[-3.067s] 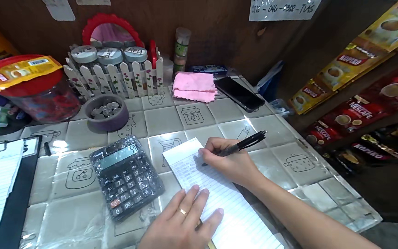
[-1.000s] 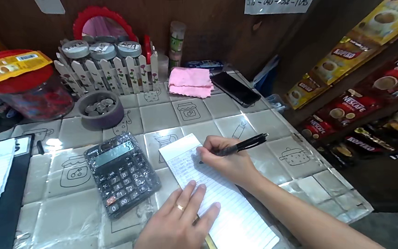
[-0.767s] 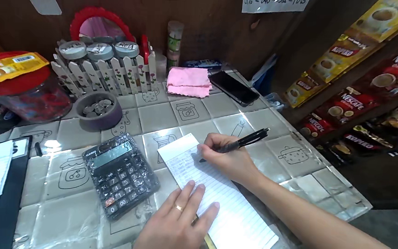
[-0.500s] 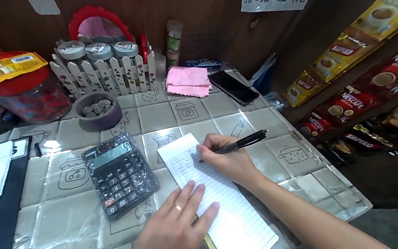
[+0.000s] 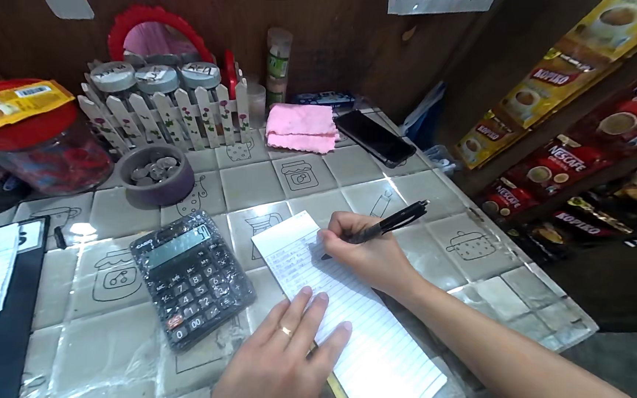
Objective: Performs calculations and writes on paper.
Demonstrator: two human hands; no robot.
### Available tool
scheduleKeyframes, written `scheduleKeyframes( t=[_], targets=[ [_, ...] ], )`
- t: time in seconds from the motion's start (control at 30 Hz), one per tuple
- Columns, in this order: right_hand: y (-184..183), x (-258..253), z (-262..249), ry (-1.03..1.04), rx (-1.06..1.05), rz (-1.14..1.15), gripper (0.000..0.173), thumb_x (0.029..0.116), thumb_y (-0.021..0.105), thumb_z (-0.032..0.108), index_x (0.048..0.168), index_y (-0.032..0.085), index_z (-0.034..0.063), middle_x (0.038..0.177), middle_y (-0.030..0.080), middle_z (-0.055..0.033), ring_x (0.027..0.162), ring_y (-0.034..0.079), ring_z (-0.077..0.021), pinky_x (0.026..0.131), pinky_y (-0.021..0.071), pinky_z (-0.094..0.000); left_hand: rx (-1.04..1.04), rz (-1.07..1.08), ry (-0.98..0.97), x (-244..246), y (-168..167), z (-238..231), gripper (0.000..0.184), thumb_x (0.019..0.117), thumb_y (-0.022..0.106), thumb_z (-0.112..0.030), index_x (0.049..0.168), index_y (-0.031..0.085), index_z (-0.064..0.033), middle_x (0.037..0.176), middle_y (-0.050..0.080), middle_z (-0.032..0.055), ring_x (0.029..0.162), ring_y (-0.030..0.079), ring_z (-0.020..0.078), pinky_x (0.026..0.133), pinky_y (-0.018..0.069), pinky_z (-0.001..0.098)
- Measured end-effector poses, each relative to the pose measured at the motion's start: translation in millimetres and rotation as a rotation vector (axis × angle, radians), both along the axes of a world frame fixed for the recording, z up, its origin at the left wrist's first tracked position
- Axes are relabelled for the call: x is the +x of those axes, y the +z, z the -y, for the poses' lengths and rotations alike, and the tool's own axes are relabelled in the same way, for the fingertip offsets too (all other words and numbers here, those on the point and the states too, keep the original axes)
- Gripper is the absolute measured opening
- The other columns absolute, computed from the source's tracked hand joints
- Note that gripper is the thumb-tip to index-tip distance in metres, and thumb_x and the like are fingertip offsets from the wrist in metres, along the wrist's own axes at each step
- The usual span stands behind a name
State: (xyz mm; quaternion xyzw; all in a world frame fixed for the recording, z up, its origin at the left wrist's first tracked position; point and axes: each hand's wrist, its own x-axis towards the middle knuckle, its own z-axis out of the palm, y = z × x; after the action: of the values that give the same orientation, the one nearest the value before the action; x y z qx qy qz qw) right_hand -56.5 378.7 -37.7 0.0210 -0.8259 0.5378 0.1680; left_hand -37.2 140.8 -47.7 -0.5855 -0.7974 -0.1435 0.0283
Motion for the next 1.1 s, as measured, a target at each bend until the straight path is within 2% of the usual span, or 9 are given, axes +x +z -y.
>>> scheduleKeyframes(
  t=[0.13,0.5,0.57,0.63,0.73,1.1],
  targets=[
    [2.2,6.2,-0.9,0.005,-0.043,0.009,0.027,0.0954,0.061,0.014,0.069,0.056,0.0152,0.057,0.049,0.0063,0.049,0.045,-0.0017,0.045,0.0327,-0.0173,0.002,0.000,-0.004,-0.7,-0.2,0.1,0.070,0.0982,0.039,-0.071,0.149,0.054,-0.0253,0.155,0.049,0.0138,0.145,0.045,0.0325,0.116,0.0402,0.0475],
    [0.4,7.8,3.3,0.021,0.081,-0.003,0.024,0.0947,0.063,0.015,0.071,0.059,0.0147,0.058,0.052,0.0072,0.051,0.048,-0.0003,0.045,0.0351,-0.0167,0.016,-0.024,0.009,0.3,-1.1,-0.4,0.071,0.0983,0.036,-0.072,0.147,0.055,-0.0251,0.154,0.051,0.0134,0.144,0.046,0.0322,0.116,0.0407,0.0488],
    [1.0,8.4,3.7,0.028,0.093,-0.002,0.024,0.0946,0.063,0.015,0.071,0.059,0.0145,0.059,0.052,0.0074,0.051,0.048,0.0005,0.045,0.0349,-0.0158,0.028,-0.048,-0.008,1.3,0.6,0.2,0.067,0.1008,0.037,-0.068,0.144,0.058,-0.0222,0.150,0.055,0.0122,0.141,0.050,0.0319,0.115,0.0415,0.0492],
    [1.5,8.9,3.6,0.029,0.108,-0.005,0.023,0.0941,0.063,0.014,0.071,0.060,0.0145,0.058,0.053,0.0075,0.051,0.048,0.0006,0.045,0.0351,-0.0159,0.062,-0.056,-0.044,3.7,4.5,1.5,0.055,0.1052,0.039,-0.057,0.135,0.065,-0.0195,0.141,0.063,0.0076,0.136,0.055,0.0285,0.113,0.0441,0.0464],
    [2.1,10.4,3.8,0.025,0.147,-0.025,0.023,0.0949,0.063,0.013,0.072,0.061,0.0136,0.057,0.052,0.0065,0.049,0.048,-0.0008,0.043,0.0353,-0.0162,0.071,-0.037,-0.082,6.1,7.7,2.9,0.045,0.1081,0.040,-0.046,0.130,0.068,-0.0181,0.137,0.066,0.0059,0.135,0.057,0.0274,0.112,0.0450,0.0435],
    [0.1,7.2,1.4,0.032,0.087,-0.015,0.023,0.0944,0.064,0.015,0.071,0.061,0.0138,0.058,0.053,0.0068,0.051,0.049,-0.0001,0.045,0.0355,-0.0164,0.074,-0.029,-0.088,4.8,6.8,3.2,0.043,0.1077,0.043,-0.045,0.130,0.068,-0.0190,0.137,0.066,0.0055,0.135,0.057,0.0272,0.112,0.0454,0.0415]
  ],
)
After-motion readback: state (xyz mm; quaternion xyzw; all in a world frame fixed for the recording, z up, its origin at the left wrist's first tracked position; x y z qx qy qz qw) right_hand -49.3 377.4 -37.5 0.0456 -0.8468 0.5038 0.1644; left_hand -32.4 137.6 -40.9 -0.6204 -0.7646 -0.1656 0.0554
